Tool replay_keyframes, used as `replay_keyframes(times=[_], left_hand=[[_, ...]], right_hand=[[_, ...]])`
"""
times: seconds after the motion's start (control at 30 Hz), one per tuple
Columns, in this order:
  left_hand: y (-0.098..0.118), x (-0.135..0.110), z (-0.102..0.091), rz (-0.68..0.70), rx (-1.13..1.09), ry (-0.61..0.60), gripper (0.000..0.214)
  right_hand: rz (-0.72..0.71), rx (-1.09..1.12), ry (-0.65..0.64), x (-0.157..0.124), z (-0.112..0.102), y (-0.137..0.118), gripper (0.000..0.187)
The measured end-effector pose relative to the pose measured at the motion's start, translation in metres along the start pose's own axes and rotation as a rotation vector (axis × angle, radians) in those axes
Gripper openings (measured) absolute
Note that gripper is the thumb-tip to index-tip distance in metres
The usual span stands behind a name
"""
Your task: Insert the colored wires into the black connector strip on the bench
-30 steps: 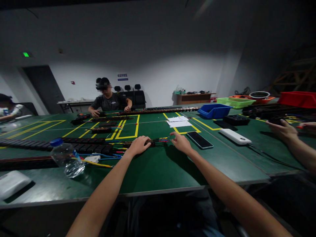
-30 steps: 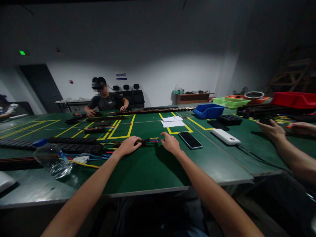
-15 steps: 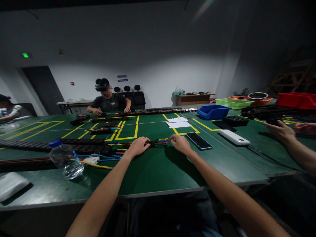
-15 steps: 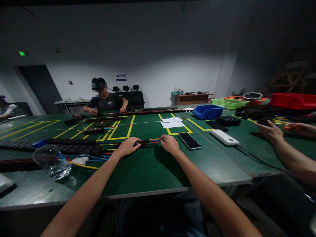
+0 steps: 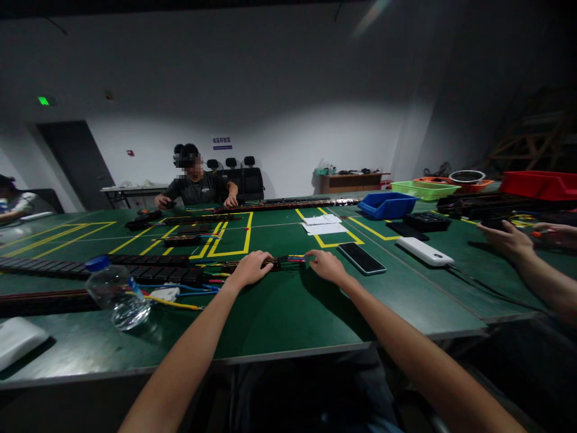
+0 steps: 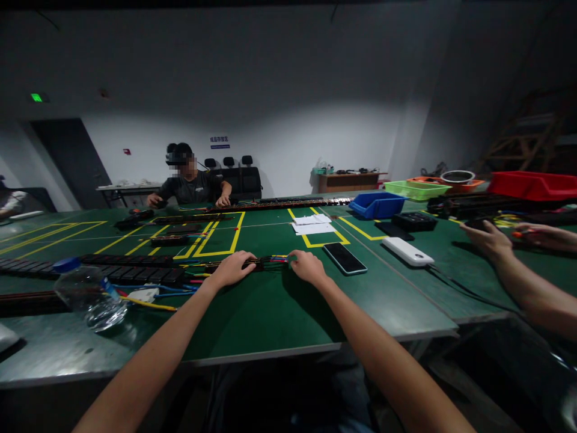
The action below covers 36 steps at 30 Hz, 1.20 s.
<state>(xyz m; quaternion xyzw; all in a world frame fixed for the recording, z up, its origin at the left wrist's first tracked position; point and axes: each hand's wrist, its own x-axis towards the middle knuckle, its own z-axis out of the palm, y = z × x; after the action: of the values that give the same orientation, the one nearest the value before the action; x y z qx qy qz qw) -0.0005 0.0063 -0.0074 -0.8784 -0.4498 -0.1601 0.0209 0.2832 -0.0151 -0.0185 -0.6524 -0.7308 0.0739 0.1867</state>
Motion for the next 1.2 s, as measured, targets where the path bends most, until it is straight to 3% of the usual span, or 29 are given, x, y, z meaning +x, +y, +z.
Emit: replay_keyframes(times=[0.1, 0.3, 0.43, 0.53, 0.7, 0.93, 1.2], left_hand=[[0.0001, -0.0002, -0.0001, 0.003, 0.002, 0.000, 0.033], [-0.0011, 0.0005, 0.0008, -0.001, 0.002, -0.002, 0.033], [-0.0005, 0.0003, 0.0002, 0.003, -0.003, -0.004, 0.033], [-0.0003, 0.0001, -0.0001, -0.001, -0.007, -0.003, 0.034], [-0.0015, 0.0004, 0.0009, 0.000, -0.008, -0.004, 0.035], [-0.0027, 0.0006, 0.0020, -0.002, 0.005, -0.003, 0.034], [-0.0033, 0.0010, 0.0025, -0.003, -0.005, -0.010, 0.034]], right_hand=[[-0.028, -0.029, -0.044, -0.0011, 0.0019, 0.0001, 0.046], [0.010, 0.056, 0.084, -0.0002, -0.0032, -0.0017, 0.035], [-0.015, 0.072, 0.072, 0.0001, -0.0033, -0.0009, 0.028], [-0.033, 0.064, 0.036, -0.0002, -0.0019, -0.0002, 0.028], [0.010, 0.065, 0.090, -0.0010, -0.0028, -0.0010, 0.037], [-0.028, -0.029, -0.057, -0.0029, -0.0005, -0.0014, 0.044], [0.028, 0.060, 0.086, -0.0003, -0.0048, -0.0027, 0.030]])
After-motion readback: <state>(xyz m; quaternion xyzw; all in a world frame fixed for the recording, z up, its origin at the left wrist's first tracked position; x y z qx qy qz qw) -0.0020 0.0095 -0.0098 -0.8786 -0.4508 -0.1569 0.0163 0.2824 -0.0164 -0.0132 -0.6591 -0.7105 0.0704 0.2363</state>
